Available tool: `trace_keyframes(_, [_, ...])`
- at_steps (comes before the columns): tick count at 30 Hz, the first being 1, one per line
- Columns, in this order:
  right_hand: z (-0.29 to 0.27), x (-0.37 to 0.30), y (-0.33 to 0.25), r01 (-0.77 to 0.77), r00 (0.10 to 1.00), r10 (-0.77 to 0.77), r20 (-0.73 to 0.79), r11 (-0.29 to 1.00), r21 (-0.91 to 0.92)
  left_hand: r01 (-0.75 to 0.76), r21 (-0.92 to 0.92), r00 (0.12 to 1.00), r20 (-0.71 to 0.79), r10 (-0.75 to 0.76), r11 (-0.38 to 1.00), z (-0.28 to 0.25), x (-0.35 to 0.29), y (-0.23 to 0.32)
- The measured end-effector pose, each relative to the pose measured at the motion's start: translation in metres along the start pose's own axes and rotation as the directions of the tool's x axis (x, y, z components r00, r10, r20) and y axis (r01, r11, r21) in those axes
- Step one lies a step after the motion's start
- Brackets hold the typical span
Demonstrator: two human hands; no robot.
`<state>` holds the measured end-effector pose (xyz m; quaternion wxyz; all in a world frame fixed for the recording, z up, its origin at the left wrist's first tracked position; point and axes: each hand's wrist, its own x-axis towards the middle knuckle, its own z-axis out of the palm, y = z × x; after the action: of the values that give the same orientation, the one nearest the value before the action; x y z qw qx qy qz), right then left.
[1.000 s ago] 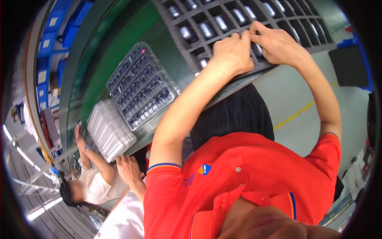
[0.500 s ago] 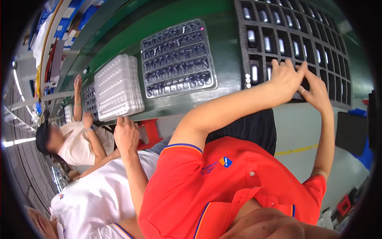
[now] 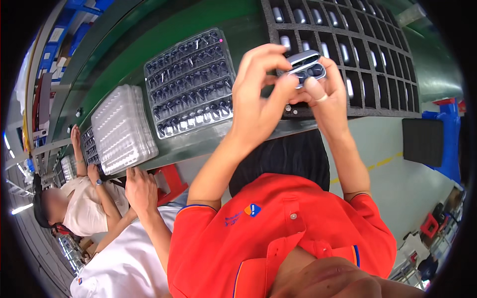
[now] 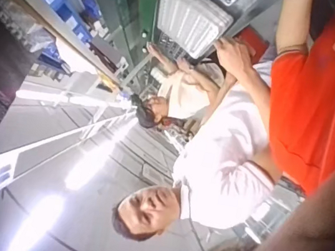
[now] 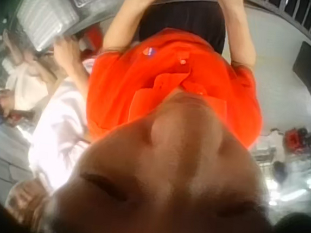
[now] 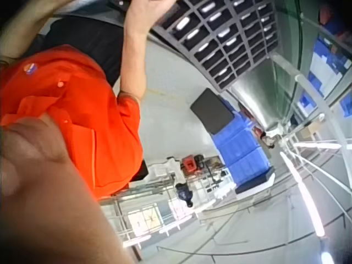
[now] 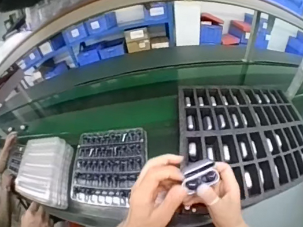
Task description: Packing electronic components, likely earbud cases, into plastic trays and sorting them into crates on a production line.
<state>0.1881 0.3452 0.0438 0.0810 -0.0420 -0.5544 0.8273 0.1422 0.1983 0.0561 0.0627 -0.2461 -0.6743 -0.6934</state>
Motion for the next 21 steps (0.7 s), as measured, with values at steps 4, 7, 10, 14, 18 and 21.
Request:
trace_keyframes(4, [0.02, -0.006, 0.01, -0.03, 0.99, 0.022, 0.137, 0.998, 0.057, -0.06, 0.156, 0.988, 0.147, 0.037, 0.986, -0.029, -0.026, -0.001])
trace_keyframes(7, [0.024, 0.004, 0.005, -0.135, 0.969, 0.169, 0.182, 0.974, -0.184, 0.055, 0.163, 0.992, 0.106, -0.073, 0.985, -0.048, -0.035, -0.011])
trace_keyframes(10, [0.037, 0.015, 0.001, 0.406, 0.911, -0.353, 0.213, 0.676, -0.615, 0.092, 0.119, 0.995, -0.036, -0.089, 0.989, -0.061, -0.032, -0.011])
trace_keyframes(14, [0.067, 0.038, -0.006, 0.708, 0.695, -0.378, 0.611, 0.216, -0.672, 0.091, 0.288, 0.994, -0.084, -0.069, 0.953, -0.08, -0.025, -0.004])
trace_keyframes(18, [0.086, 0.067, 0.011, 0.589, 0.783, -0.218, 0.582, 0.561, -0.582, 0.04, 0.382, 0.998, 0.023, -0.052, 0.923, -0.114, -0.013, -0.008])
trace_keyframes(21, [0.098, 0.096, 0.027, 0.493, 0.867, -0.312, 0.388, 0.644, -0.585, 0.063, 0.524, 0.986, 0.099, -0.134, 0.849, -0.162, 0.012, -0.008])
